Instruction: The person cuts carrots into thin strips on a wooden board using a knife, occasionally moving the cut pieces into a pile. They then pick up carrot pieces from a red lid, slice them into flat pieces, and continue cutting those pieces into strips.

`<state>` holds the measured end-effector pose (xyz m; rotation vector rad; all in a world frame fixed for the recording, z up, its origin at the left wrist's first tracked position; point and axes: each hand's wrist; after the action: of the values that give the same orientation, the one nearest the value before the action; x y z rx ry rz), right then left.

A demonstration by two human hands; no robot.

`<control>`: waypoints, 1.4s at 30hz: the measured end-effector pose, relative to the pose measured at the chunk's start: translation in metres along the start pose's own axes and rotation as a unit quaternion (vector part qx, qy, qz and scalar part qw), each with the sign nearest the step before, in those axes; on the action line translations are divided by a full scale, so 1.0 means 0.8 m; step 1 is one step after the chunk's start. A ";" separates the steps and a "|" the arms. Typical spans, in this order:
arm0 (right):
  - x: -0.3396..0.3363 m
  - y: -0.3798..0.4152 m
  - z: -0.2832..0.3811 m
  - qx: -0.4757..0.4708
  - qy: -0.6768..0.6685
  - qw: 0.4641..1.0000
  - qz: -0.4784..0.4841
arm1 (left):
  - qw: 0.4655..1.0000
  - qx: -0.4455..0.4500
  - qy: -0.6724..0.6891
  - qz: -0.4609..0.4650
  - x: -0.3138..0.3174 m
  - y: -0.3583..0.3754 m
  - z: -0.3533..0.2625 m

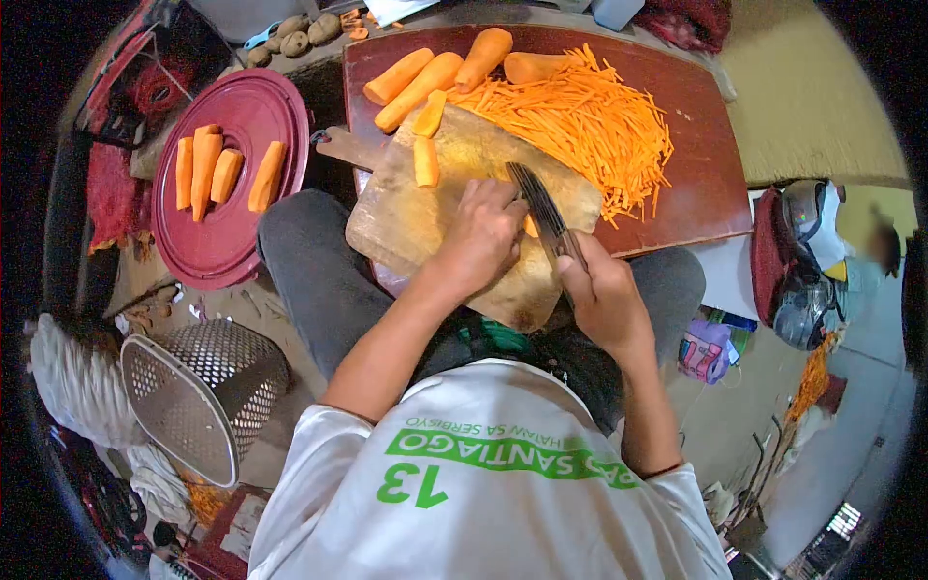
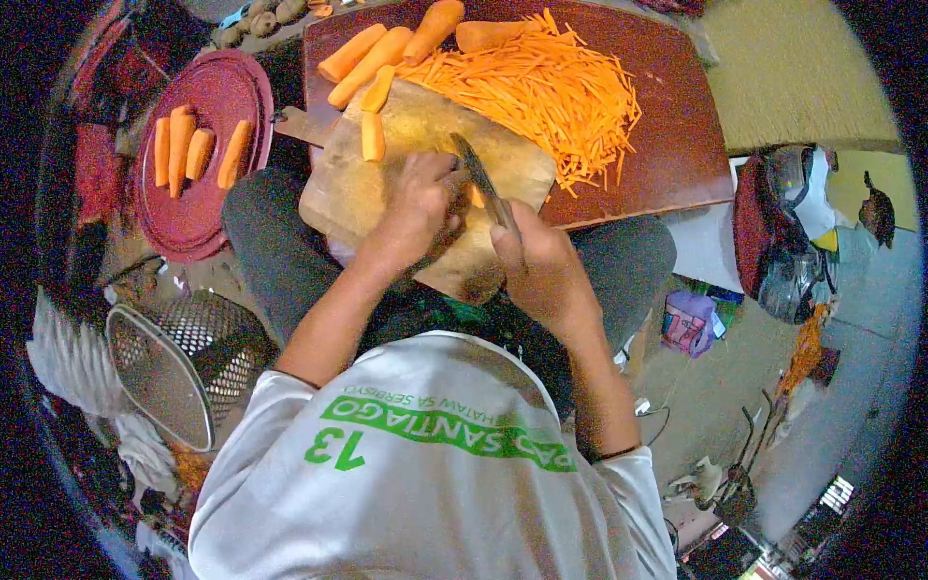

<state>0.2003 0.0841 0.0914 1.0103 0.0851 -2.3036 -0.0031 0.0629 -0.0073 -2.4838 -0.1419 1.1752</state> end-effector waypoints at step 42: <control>0.024 -0.027 0.004 0.032 -0.045 0.998 -0.019 | 0.999 0.029 -0.018 -0.036 -0.001 0.001 0.001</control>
<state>0.1760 0.0911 0.0764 0.9432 -0.0057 -2.3955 -0.0043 0.0619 -0.0077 -2.3883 -0.2023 1.1768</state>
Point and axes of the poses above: each hand's wrist, its own y-axis away from the middle knuckle, its own x-axis out of the palm, z = x × y
